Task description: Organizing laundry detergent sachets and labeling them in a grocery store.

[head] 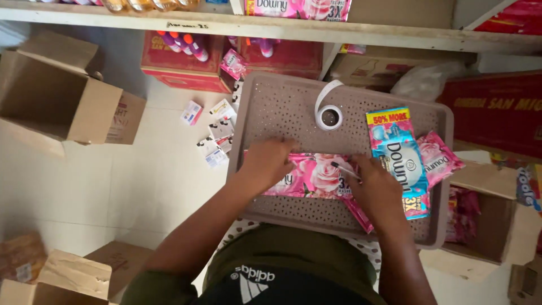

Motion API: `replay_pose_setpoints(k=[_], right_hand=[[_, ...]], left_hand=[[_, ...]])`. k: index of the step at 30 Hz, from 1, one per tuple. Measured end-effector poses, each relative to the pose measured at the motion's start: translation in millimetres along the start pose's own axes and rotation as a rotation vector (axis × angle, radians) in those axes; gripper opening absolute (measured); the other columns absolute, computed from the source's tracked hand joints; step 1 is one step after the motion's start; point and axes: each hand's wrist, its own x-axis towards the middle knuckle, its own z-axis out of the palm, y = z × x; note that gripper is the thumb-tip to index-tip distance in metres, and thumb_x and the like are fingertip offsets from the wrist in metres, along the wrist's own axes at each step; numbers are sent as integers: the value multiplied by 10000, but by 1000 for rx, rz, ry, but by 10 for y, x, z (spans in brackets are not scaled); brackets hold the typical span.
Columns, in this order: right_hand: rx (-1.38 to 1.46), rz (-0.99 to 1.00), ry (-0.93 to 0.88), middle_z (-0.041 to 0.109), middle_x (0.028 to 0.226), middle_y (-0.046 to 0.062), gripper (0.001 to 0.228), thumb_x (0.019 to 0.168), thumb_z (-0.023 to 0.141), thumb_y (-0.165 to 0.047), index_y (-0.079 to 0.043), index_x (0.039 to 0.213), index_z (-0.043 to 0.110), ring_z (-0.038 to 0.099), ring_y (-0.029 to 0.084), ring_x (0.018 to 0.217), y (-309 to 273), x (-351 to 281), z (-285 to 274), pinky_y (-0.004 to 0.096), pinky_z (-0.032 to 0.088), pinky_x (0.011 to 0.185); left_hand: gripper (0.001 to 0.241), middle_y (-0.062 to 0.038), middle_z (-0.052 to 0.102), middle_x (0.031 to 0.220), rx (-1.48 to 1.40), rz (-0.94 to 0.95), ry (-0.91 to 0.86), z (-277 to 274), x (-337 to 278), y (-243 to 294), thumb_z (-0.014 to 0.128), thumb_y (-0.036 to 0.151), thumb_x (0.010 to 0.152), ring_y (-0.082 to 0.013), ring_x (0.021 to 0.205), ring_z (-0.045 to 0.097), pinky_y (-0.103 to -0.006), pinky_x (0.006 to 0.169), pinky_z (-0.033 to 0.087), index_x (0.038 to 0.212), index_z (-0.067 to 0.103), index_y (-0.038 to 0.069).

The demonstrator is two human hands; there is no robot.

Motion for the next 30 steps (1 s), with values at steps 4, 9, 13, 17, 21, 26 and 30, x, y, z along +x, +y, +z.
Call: replay_pose_setpoints(k=[4,9,13,17,21,26,30], right_hand=[[88,-34,64,708,1036,181,353,833,764,-189,-77,1158,687,699,387,895,255,46,40,489,548,744],[191,-58,247,705,1054,168,231,938,746,-166,-75,1146,700,711,359,928,380,282,-69,445,560,815],[260,-230,248,680,1124,171,339,869,774,-131,-79,1196,703,684,362,1005,111,556,6,436,557,868],[102,-428,263,653,1199,140,399,737,812,-80,-111,1127,733,637,366,1103,-186,739,69,438,542,921],[-14,-478,287,643,1240,115,391,679,790,-16,-133,1052,781,620,367,1108,-253,831,177,424,541,900],[692,-278,218,629,1187,28,200,855,741,-6,-58,1048,752,593,182,1009,176,884,462,304,503,821],[1317,79,99,650,1026,-31,181,914,697,13,-20,1080,764,455,47,731,238,737,352,222,356,632]], left_hand=[[358,-220,712,976,142,126,351,-25,60,48,734,255,719,-410,948,689,-510,760,543,1021,683,69],[352,-249,715,1014,-180,-116,334,77,634,-226,603,230,918,-435,904,678,-540,798,529,1224,695,81],[322,-249,729,1014,-288,-45,422,274,1111,-341,607,234,922,-426,965,687,-523,846,533,1169,718,60],[269,-211,756,977,-410,-78,446,317,1244,-364,586,202,870,-385,941,728,-473,829,568,1024,757,62],[270,-197,761,949,-424,-17,569,391,1163,-421,598,161,871,-359,892,727,-442,799,556,1039,779,51],[180,-74,728,892,-1042,-65,583,526,816,-219,608,139,996,-160,812,686,-315,741,546,1115,703,43],[179,-48,746,930,-1111,-111,469,307,476,328,706,146,970,-120,831,637,-296,748,527,1114,767,58]])
